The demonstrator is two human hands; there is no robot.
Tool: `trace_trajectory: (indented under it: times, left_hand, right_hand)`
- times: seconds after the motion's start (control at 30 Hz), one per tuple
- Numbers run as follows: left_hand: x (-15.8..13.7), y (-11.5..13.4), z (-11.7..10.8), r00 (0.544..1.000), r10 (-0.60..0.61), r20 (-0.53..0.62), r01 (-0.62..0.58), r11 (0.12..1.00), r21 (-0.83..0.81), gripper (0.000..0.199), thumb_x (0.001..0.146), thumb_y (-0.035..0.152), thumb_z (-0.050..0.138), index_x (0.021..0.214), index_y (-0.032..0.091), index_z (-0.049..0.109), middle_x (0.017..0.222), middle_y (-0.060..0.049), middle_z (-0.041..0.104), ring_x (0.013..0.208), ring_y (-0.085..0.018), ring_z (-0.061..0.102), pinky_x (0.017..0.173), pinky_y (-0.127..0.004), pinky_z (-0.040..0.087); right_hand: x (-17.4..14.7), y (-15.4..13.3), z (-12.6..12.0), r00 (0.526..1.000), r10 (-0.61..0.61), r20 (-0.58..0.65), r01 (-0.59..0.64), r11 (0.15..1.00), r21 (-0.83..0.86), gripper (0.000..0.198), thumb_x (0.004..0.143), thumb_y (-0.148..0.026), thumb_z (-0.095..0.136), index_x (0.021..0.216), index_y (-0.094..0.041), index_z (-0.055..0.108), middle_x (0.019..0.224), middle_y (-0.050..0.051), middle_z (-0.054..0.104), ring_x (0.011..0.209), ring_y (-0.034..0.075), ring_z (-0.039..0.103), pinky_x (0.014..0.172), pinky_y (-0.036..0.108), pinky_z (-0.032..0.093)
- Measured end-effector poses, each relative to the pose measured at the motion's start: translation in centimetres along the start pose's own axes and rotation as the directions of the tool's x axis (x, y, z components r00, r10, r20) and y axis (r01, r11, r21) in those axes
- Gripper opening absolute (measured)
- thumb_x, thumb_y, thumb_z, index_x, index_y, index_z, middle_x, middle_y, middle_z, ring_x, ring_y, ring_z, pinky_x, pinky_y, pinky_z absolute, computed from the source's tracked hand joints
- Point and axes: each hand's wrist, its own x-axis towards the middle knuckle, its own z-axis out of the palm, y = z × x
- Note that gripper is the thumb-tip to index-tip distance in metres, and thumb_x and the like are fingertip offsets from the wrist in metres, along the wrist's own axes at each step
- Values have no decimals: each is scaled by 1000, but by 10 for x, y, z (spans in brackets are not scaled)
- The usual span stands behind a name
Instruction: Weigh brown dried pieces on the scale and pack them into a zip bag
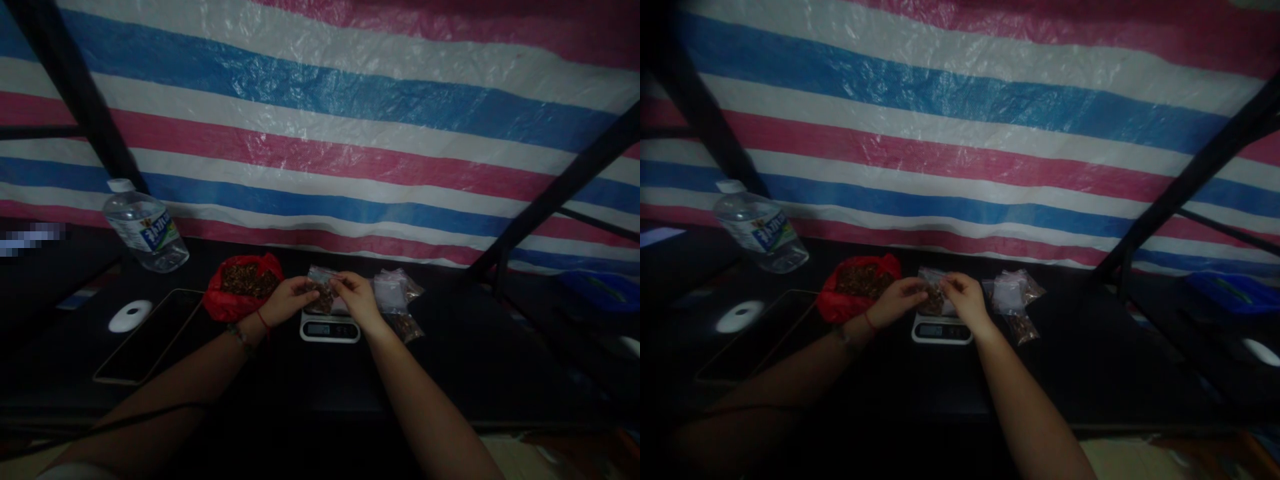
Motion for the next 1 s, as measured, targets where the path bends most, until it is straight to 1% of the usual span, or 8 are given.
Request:
trace_trajectory:
  times: [0.1, 0.2, 0.33, 0.53, 0.63, 0.77, 0.87, 1.0]
  left_hand:
    - [-1, 3, -2, 1000, 11, -15, -11, 999, 45, 36, 72, 44, 71, 88, 13, 66, 87, -7, 72, 80, -20, 67, 80, -36, 54]
    - [-2, 4, -4, 997, 68, -31, -64, 992, 110, 36, 70, 44, 72, 88, 13, 68, 92, -8, 72, 87, -23, 66, 83, -36, 52]
    - [-4, 6, -5, 974, 156, -161, -125, 974, 190, 33, 75, 45, 67, 88, 14, 71, 93, -9, 73, 89, -23, 66, 85, -36, 51]
    - [-4, 6, -4, 936, 223, -273, -155, 956, 247, 33, 73, 45, 68, 83, 14, 72, 84, -8, 74, 78, -21, 67, 74, -32, 54]
    - [-4, 7, -4, 921, 257, -292, -178, 946, 273, 34, 73, 46, 67, 81, 14, 72, 81, -8, 73, 74, -20, 67, 70, -31, 55]
    - [-3, 10, -6, 914, 280, -294, -177, 926, 334, 31, 74, 44, 65, 74, 14, 71, 72, -6, 72, 67, -17, 65, 64, -27, 53]
    - [-3, 11, -6, 921, 269, -282, -150, 913, 379, 27, 76, 41, 63, 73, 15, 71, 70, -4, 71, 66, -17, 64, 64, -26, 53]
    - [-2, 12, -6, 916, 272, -296, -147, 912, 383, 27, 77, 40, 62, 74, 15, 71, 71, -5, 72, 67, -17, 65, 65, -26, 53]
  right_hand:
    - [-1, 0, 0, 1000, 17, -23, -16, 999, 32, 24, 71, -42, 69, 80, -20, 67, 68, 1, 66, 58, 15, 59, 55, 26, 48]
    - [-2, 0, 0, 998, -18, -55, 19, 1000, 14, 20, 71, -40, 70, 78, -20, 68, 72, 2, 68, 64, 16, 61, 61, 28, 49]
    - [-3, 0, 0, 998, -53, -25, 53, 998, -22, 16, 75, -36, 67, 78, -21, 70, 73, 2, 68, 69, 17, 62, 66, 28, 49]
    - [-4, -2, 4, 997, -33, -65, 33, 999, -1, 17, 71, -36, 69, 77, -20, 68, 68, 1, 65, 63, 15, 59, 61, 27, 47]
    - [-5, -4, 5, 997, -57, -53, 58, 998, 13, 16, 73, -36, 68, 73, -20, 67, 66, 0, 64, 62, 14, 58, 61, 26, 45]
    - [-7, -6, 5, 994, -108, -31, 106, 992, -62, 13, 73, -33, 67, 71, -20, 68, 64, 0, 63, 59, 13, 55, 57, 24, 42]
    - [-8, -6, 5, 991, -129, -41, 124, 987, -103, 13, 75, -31, 66, 69, -20, 68, 62, 0, 62, 58, 13, 54, 55, 24, 40]
    - [-8, -5, 7, 991, -120, -61, 115, 990, -86, 13, 74, -33, 67, 74, -20, 68, 68, 1, 65, 61, 14, 56, 59, 25, 44]
